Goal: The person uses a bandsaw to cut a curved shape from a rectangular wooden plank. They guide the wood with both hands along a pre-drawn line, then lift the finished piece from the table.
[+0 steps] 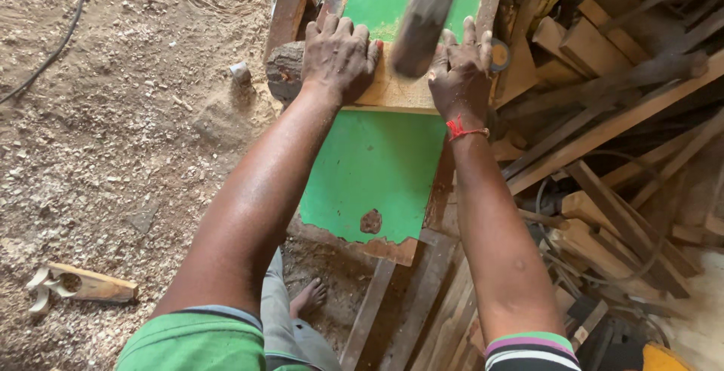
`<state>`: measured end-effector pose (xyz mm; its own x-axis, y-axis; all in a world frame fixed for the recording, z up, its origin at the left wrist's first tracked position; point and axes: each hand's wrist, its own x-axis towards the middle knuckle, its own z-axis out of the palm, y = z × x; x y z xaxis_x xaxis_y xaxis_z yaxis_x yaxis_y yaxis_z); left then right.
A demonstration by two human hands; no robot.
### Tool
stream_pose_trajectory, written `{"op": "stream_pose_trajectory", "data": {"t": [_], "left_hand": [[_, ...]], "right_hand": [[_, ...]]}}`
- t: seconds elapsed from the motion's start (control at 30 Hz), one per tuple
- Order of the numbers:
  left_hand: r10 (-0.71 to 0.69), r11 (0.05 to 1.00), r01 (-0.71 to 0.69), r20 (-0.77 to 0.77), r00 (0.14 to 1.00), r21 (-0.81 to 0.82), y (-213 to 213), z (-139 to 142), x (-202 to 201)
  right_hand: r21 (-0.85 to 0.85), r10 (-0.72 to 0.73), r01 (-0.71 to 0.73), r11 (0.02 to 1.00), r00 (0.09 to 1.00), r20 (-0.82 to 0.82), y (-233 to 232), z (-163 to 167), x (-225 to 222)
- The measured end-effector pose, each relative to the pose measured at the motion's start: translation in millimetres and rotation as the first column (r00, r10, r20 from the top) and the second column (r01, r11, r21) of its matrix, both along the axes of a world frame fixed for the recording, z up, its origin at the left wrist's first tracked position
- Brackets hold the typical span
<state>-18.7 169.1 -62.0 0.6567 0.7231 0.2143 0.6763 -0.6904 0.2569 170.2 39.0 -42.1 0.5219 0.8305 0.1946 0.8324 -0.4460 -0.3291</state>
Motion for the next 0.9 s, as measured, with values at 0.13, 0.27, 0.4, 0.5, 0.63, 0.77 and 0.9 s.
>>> {"op": "stream_pose_trajectory", "data": {"t": [0.13,0.27,0.4,0.5,0.63,0.77,0.9], "left_hand": [[0.001,0.991,-0.007,0.049,0.999,0.133,4,-6,2],[-0.016,0.99,0.013,0.022,1.0,0.138,6,-3,2],[-0.023,0.995,0.02,0.033,0.999,0.098,3,2,-1],[-0.026,0.994,0.02,0.053,0.998,0.104,3,4,-2],[-0.034,0.992,0.025,0.07,0.997,0.124,5,5,-1],[-0.035,0.998,0.032,0.059,0.998,0.053,4,8,-2],[-0.037,0.997,0.032,0.079,0.996,0.068,1,11,-4]], "right_hand": [[0.025,-0.013,0.014,1.0,0.999,-0.031,0,1,-2],[0.032,-0.02,0.021,0.999,0.999,-0.026,0,4,-5],[0.048,-0.015,0.018,0.999,0.998,-0.053,0,6,-7],[0.039,-0.023,0.025,0.999,0.999,-0.045,-1,5,-9],[0.055,-0.048,0.051,0.997,0.998,-0.048,-1,3,-9],[0.049,-0.035,0.036,0.998,0.999,-0.02,0,3,-9],[0.046,-0.034,0.036,0.998,0.999,-0.041,0,6,-10]]}}
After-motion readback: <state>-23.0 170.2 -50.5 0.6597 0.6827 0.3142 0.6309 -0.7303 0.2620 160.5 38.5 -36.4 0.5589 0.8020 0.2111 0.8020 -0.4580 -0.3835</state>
